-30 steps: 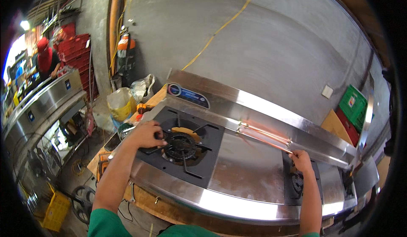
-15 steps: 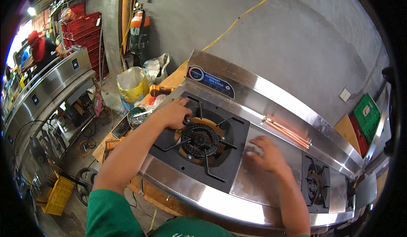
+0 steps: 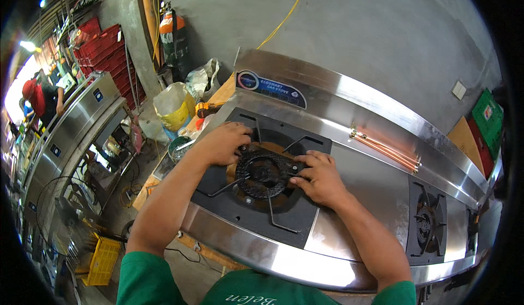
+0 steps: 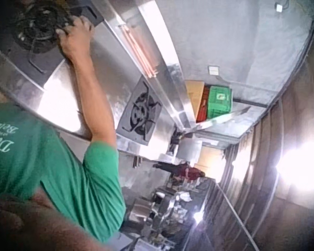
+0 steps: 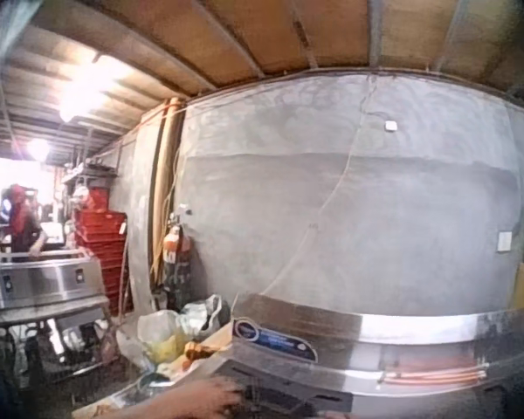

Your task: The person sits on the floor and wraps white tape around the ends of several copper pipes. They handle each pipe individually, apply tape, and place the finished pieces on a stainless steel gas stove.

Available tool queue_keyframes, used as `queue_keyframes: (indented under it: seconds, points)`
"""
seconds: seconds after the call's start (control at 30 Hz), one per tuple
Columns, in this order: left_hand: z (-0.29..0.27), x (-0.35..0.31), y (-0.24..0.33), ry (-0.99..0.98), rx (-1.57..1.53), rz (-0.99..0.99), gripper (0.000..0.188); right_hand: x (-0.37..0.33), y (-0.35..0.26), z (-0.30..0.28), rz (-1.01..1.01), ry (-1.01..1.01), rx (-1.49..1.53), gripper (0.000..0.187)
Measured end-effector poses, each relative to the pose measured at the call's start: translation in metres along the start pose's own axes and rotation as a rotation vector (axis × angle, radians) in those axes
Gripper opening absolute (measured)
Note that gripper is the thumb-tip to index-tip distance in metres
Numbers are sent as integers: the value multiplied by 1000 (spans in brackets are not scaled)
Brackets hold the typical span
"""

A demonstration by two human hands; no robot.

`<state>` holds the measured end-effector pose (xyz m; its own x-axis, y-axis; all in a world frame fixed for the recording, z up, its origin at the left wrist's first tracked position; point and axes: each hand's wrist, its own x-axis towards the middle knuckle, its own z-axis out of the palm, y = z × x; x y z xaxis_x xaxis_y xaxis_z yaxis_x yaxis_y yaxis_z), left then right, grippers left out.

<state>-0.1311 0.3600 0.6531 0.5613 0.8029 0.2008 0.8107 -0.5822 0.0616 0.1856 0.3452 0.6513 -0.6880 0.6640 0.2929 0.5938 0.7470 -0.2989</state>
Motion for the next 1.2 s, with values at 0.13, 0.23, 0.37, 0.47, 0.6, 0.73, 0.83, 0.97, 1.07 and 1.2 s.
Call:
queue_keyframes:
  seconds: [0.13,0.23,0.37,0.47,0.6,0.73,0.83,0.97,1.07,1.2]
  points:
    - [-8,4,9,-59,9,11,40,-5,5,2,17,-68,-9,31]
    - [3,2,-1,-21,18,25,40,-3,1,2,31,-90,-6,31]
    - [3,4,-3,-4,-27,27,41,-3,3,3,71,-112,-37,32]
    - [0,4,-1,-49,39,16,41,-3,5,7,78,-111,-41,34]
    - [-5,3,4,-44,37,-8,39,-3,0,7,131,-108,21,35]
    - [-39,-5,17,252,62,-58,33,3,-3,-6,3,147,-5,34]
    - [-80,-3,39,418,227,-75,29,10,-10,-24,-77,328,4,27]
    - [-122,-3,52,352,255,-58,27,8,-30,-61,-148,324,-41,24]
    - [-150,4,55,203,216,3,22,3,-38,-94,-102,337,27,20]
    - [-195,34,95,16,428,282,20,-27,-36,-143,-82,295,92,23]
